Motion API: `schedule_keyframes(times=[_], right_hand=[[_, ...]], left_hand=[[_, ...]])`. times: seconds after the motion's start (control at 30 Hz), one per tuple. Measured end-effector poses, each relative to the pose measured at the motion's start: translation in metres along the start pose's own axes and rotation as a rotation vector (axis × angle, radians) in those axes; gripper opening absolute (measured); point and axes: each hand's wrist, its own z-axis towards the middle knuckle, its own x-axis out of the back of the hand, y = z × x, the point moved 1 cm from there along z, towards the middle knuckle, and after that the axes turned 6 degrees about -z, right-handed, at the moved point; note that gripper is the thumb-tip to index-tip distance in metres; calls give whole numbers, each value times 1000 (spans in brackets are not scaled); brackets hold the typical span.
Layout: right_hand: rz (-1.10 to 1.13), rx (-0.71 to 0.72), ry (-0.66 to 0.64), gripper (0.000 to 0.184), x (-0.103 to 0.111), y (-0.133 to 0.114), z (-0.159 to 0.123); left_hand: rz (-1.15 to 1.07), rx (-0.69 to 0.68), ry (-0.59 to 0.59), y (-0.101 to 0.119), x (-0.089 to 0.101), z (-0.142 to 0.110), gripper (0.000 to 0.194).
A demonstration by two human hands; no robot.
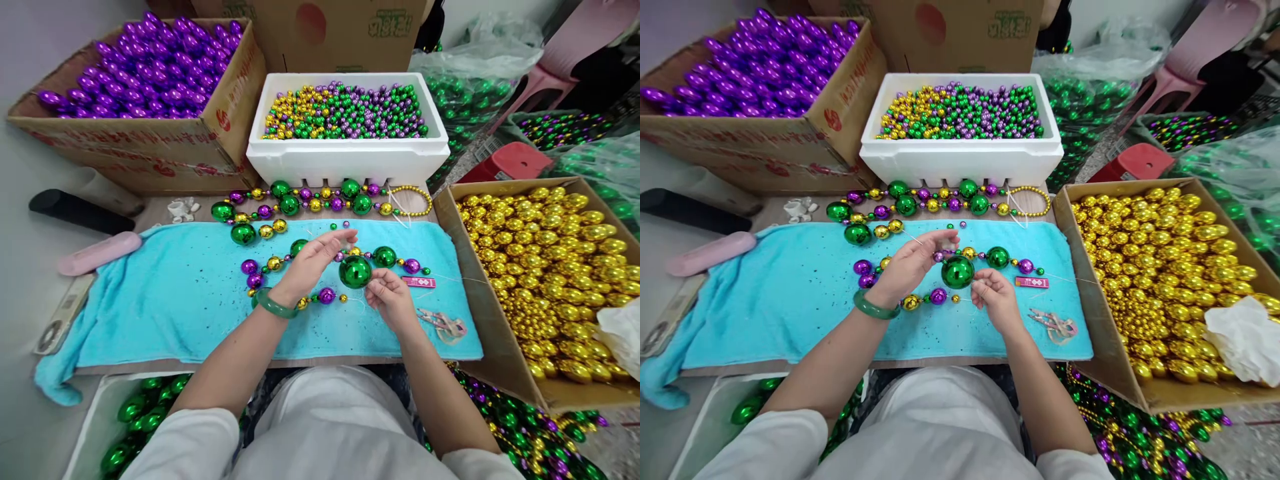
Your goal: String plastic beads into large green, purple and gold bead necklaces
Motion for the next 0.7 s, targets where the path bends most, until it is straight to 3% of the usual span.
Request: schedule_keyframes(times=[0.1, 0.2, 0.4, 0.47, 0.6, 0.7], right_hand=[[86, -3, 29, 38, -2, 0, 1], [137, 1, 55, 40, -3, 1, 1], [25, -32, -8, 38, -1, 5, 3], [-101, 12, 6, 38, 3, 4, 5], [-387, 210, 178, 36, 11, -13, 9], [-435, 298, 145, 29, 3, -27, 11]], left_hand=[[-91, 7, 15, 0, -6, -1, 30], [-139, -11, 125, -1, -8, -1, 24], [156, -157, 172, 6, -8, -3, 15], [220, -205, 171, 11, -8, -3, 14], [296, -211, 161, 19, -7, -1, 10], [306, -222, 163, 23, -10, 0, 8]])
